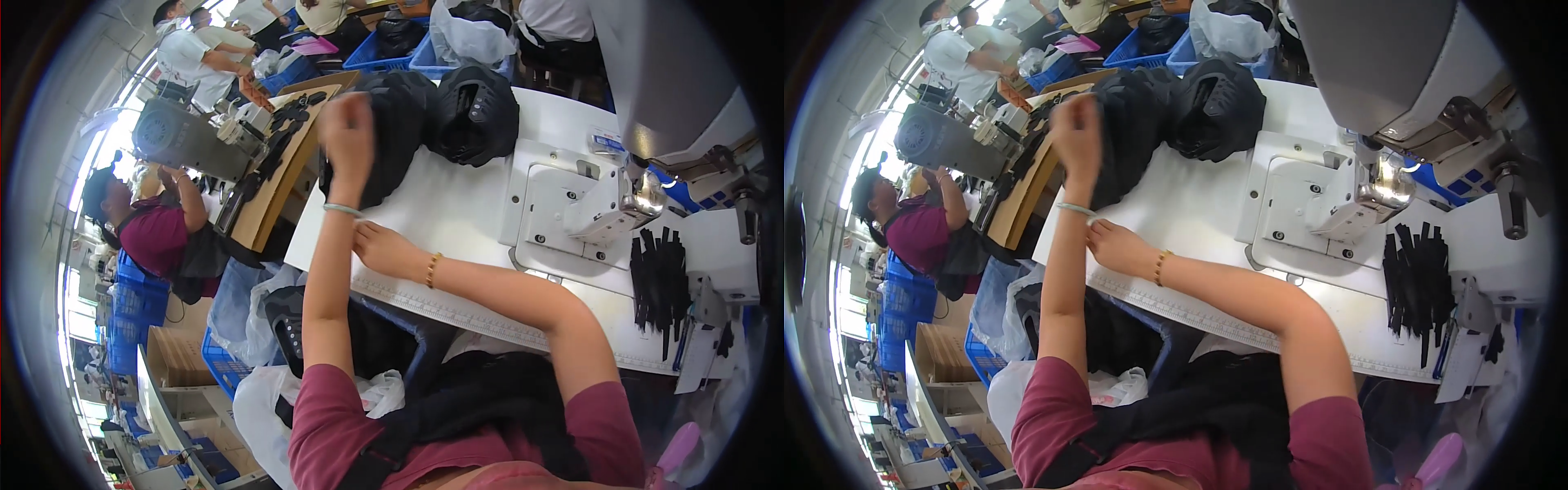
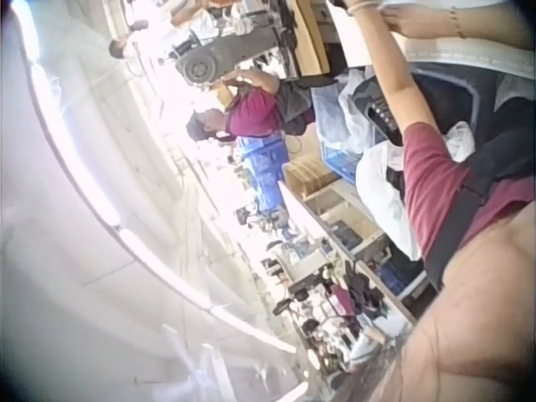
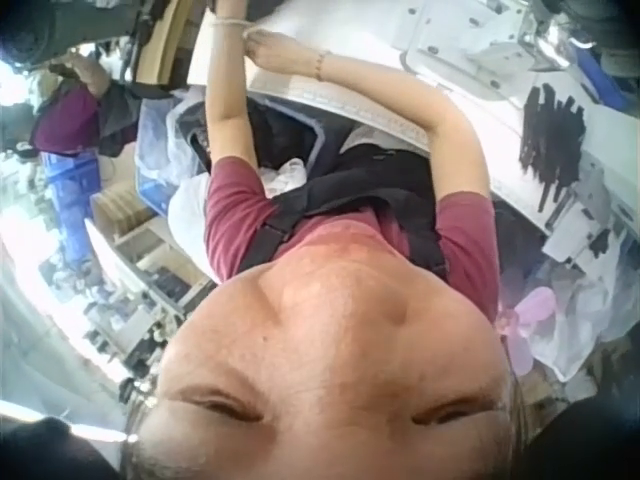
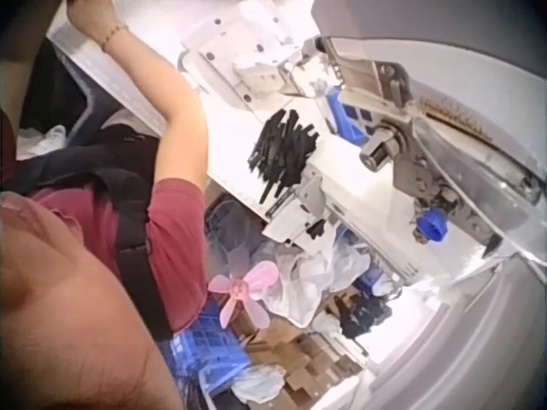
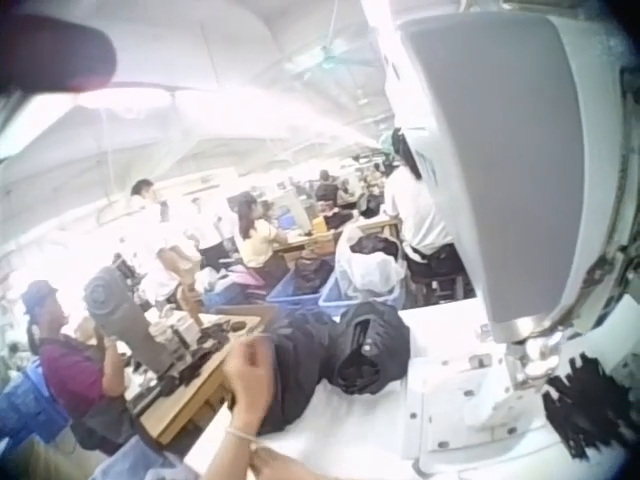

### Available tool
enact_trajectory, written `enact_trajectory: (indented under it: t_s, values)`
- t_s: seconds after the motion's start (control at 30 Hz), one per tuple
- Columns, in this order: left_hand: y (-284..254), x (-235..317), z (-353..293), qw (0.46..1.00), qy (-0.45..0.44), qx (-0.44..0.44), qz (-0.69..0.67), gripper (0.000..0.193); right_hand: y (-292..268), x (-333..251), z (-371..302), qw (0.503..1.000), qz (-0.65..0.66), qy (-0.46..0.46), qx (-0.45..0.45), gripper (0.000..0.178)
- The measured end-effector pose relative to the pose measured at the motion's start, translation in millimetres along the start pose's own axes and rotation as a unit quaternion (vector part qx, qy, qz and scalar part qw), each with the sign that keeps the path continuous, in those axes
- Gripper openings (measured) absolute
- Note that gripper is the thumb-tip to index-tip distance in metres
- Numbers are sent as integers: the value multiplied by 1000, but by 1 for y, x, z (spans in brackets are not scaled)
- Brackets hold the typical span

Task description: Stitching black shoe uppers and components using an industrial sewing machine.

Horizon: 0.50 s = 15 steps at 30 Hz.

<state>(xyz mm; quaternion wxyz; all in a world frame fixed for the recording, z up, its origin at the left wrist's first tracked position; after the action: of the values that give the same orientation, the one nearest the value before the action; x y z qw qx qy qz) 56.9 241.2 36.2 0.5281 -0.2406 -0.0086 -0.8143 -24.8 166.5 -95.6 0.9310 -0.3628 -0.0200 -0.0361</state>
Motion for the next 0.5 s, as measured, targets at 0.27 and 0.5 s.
enact_trajectory:
  t_s: [0.27, 0.5]
  values:
    - [143, 72, -32, 924, 22, -336, 180, 61, -125, -1, -73, 975, -79, 14, -207, 22]
    - [150, 74, -50, 972, -11, -192, 137, 34, -199, 20, -121, 975, -4, 191, -114, 25]
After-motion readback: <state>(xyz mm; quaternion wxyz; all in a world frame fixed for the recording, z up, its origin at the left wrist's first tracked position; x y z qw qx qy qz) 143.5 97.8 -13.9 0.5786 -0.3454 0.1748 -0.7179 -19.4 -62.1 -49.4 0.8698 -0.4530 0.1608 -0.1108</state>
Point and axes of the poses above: each hand's wrist, its own z-axis towards the middle knuckle, its own y-axis out of the palm, x = y × z, the point moved 3 cm from there along z, towards the middle knuckle, and after that the axes turned 8 degrees about -z, right-handed, at the moved point
